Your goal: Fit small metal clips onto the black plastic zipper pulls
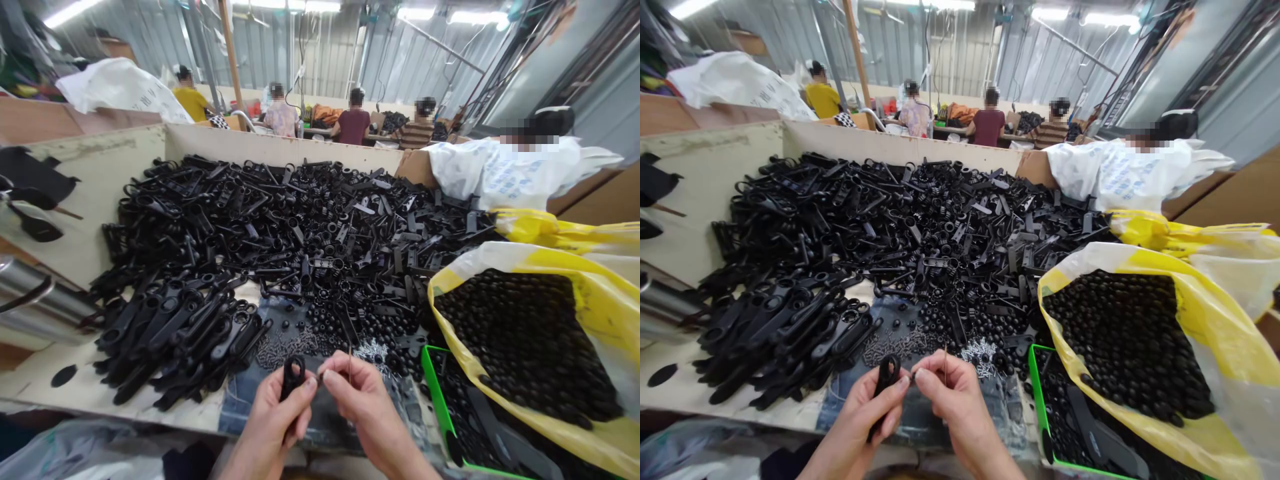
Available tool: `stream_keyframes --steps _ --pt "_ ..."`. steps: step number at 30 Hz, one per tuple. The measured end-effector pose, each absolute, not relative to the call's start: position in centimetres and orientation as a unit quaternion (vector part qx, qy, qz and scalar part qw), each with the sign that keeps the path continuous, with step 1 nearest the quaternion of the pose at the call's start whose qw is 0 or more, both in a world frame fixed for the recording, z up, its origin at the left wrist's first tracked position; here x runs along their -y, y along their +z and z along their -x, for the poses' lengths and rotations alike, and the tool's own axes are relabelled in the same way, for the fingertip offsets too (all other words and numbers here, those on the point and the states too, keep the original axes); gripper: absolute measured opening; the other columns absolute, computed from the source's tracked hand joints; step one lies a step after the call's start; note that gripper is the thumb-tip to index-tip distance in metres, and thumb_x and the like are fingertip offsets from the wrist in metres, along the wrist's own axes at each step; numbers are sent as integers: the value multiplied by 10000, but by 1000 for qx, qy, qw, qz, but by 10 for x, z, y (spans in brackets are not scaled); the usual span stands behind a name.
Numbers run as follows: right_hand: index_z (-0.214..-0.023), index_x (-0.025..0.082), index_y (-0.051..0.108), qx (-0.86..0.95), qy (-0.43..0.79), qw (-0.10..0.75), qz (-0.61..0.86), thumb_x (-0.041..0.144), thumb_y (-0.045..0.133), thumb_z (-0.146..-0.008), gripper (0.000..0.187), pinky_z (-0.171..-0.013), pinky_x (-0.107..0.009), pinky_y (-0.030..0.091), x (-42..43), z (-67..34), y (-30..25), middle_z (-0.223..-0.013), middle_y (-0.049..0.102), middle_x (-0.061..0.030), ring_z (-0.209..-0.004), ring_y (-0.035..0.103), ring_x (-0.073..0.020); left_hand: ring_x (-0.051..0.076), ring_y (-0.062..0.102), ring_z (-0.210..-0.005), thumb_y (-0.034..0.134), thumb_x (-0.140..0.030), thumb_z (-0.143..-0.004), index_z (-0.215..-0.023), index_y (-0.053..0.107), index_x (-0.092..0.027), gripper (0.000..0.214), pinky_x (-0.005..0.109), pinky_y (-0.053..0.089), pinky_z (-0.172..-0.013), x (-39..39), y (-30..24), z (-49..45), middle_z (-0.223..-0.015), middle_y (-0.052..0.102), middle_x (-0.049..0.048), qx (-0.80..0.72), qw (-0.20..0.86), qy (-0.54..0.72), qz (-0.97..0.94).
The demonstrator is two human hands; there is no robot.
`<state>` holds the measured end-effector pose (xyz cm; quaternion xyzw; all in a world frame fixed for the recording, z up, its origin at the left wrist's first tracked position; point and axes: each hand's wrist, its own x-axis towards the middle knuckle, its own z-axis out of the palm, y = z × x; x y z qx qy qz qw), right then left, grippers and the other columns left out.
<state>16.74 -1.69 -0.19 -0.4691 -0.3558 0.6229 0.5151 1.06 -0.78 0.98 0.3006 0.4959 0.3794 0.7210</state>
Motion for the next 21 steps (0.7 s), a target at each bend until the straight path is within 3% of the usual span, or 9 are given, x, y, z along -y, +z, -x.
stream_keyframes --steps 7,13,21 --pt "-815 193 782 376 602 525 470 591 838 -800 403 -446 -203 222 20 -158 -10 -714 540 25 -530 300 -76 26 179 -411 891 -590 -692 -773 607 -184 502 180 137 -447 12 7 -10 -404 398 -123 -462 754 390 -256" --pt "-800 209 800 533 420 524 514 464 727 -931 296 -576 -252 396 23 -160 0 -705 591 -4 -638 521 -143 19 148 -371 920 -599 -629 -750 609 -194 525 171 155 -412 15 -6 -9 -365 305 -153 -455 767 389 -231" --pt "-866 213 811 600 306 510 536 291 717 -928 137 -553 -252 410 28 -166 -10 -706 633 -9 -627 558 -147 7 203 -368 958 -610 -560 -676 612 -178 566 160 156 -409 7 -18 -8 -369 352 -134 -480 760 361 -247"
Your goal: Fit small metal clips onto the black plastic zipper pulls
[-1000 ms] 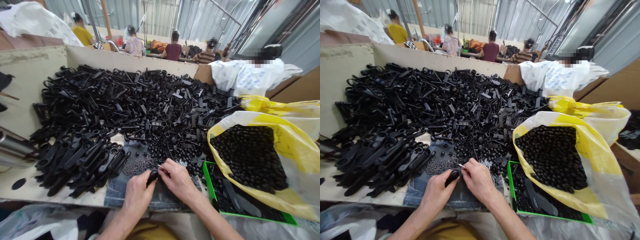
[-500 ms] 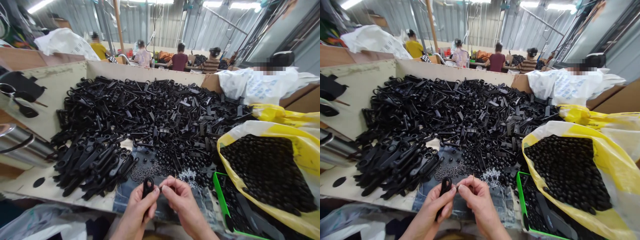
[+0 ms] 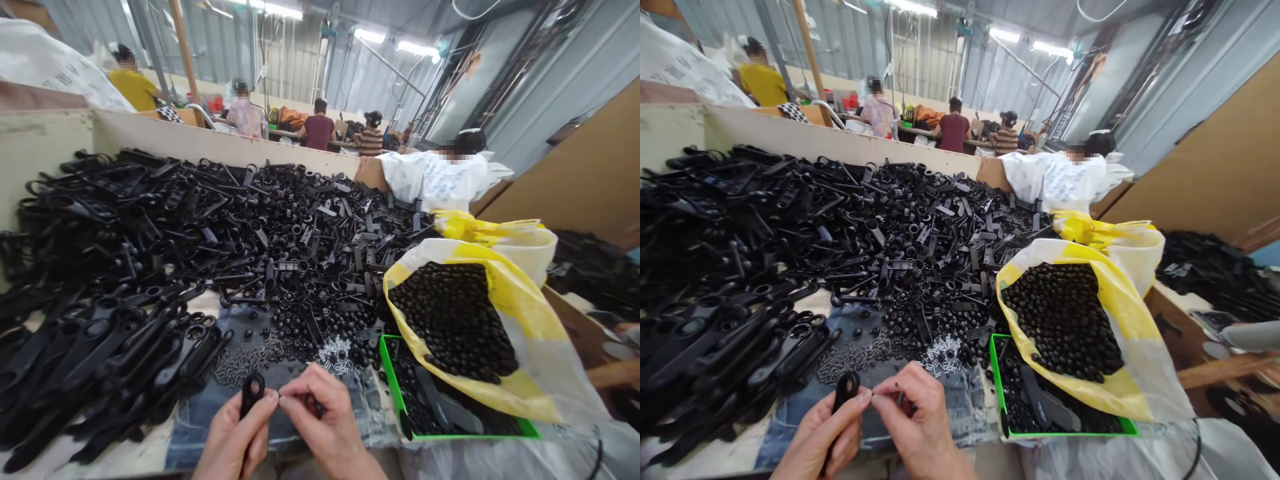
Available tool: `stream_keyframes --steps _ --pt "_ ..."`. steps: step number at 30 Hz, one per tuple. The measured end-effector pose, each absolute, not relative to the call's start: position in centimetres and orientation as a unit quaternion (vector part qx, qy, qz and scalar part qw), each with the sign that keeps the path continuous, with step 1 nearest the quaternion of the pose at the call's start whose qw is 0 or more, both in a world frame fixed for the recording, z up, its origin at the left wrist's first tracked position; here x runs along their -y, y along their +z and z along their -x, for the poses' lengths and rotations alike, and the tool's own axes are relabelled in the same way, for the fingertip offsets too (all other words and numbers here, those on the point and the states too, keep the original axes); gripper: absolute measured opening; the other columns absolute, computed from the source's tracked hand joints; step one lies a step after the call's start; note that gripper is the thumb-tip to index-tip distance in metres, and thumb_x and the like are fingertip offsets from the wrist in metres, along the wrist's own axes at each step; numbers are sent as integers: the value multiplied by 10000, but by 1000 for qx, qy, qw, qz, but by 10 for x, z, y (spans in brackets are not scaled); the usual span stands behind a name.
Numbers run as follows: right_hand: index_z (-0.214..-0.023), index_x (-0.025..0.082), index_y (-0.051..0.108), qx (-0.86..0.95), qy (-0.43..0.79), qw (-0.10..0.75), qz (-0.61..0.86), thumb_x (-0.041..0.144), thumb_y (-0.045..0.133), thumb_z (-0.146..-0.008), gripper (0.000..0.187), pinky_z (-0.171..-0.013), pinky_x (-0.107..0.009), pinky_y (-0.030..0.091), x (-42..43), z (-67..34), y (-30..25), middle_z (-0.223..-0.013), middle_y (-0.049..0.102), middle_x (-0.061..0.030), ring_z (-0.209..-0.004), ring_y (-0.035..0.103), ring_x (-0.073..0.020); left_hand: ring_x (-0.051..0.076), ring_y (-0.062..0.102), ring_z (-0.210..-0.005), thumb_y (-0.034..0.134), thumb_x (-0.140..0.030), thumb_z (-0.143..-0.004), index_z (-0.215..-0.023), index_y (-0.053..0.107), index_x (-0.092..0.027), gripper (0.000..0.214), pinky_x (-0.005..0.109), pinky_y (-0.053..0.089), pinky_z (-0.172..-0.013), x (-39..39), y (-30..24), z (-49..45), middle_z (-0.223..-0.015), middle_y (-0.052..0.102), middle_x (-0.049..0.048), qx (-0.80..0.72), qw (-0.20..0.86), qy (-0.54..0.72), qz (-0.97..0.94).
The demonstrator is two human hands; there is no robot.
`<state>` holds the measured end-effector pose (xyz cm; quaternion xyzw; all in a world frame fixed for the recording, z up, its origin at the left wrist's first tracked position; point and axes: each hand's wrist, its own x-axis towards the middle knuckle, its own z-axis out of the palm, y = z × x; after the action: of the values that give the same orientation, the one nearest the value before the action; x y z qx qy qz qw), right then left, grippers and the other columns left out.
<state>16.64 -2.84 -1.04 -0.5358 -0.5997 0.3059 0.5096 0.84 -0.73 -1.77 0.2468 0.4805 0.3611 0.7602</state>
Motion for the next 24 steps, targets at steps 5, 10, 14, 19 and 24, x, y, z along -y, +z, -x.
stream_keyframes --steps 5,10,14,19,24 --pt "-853 204 819 574 325 513 549 229 730 -882 97 -563 -242 409 31 -174 -13 -689 612 8 -609 532 -132 -7 227 -326 987 -527 -547 -578 535 -180 571 161 179 -394 8 -14 -21 -355 397 -122 -454 797 356 -177" --pt "-871 204 804 586 325 494 554 184 731 -857 77 -546 -230 408 36 -182 -14 -688 598 18 -579 522 -123 -2 253 -301 996 -472 -502 -540 479 -192 589 165 179 -379 11 -17 -32 -351 410 -118 -467 806 341 -127" --pt "-898 198 781 616 292 486 546 195 700 -894 81 -537 -230 414 36 -188 -16 -681 580 20 -574 529 -129 2 236 -323 978 -467 -544 -592 503 -197 549 178 179 -400 11 -10 -32 -378 424 -116 -455 822 319 -126" --pt "-860 192 742 607 292 492 551 197 700 -894 54 -494 -210 408 33 -191 -14 -667 554 37 -534 515 -114 63 446 -502 822 -197 -690 -974 671 -174 323 209 340 -529 13 14 -19 -619 613 -51 -433 844 274 -156" --pt "-916 190 745 656 277 484 508 158 681 -904 73 -499 -217 402 35 -183 -14 -671 542 39 -546 519 -121 111 564 -710 680 -113 -768 -1082 692 -174 321 251 456 -720 19 12 -1 -871 687 2 -415 827 290 -244"
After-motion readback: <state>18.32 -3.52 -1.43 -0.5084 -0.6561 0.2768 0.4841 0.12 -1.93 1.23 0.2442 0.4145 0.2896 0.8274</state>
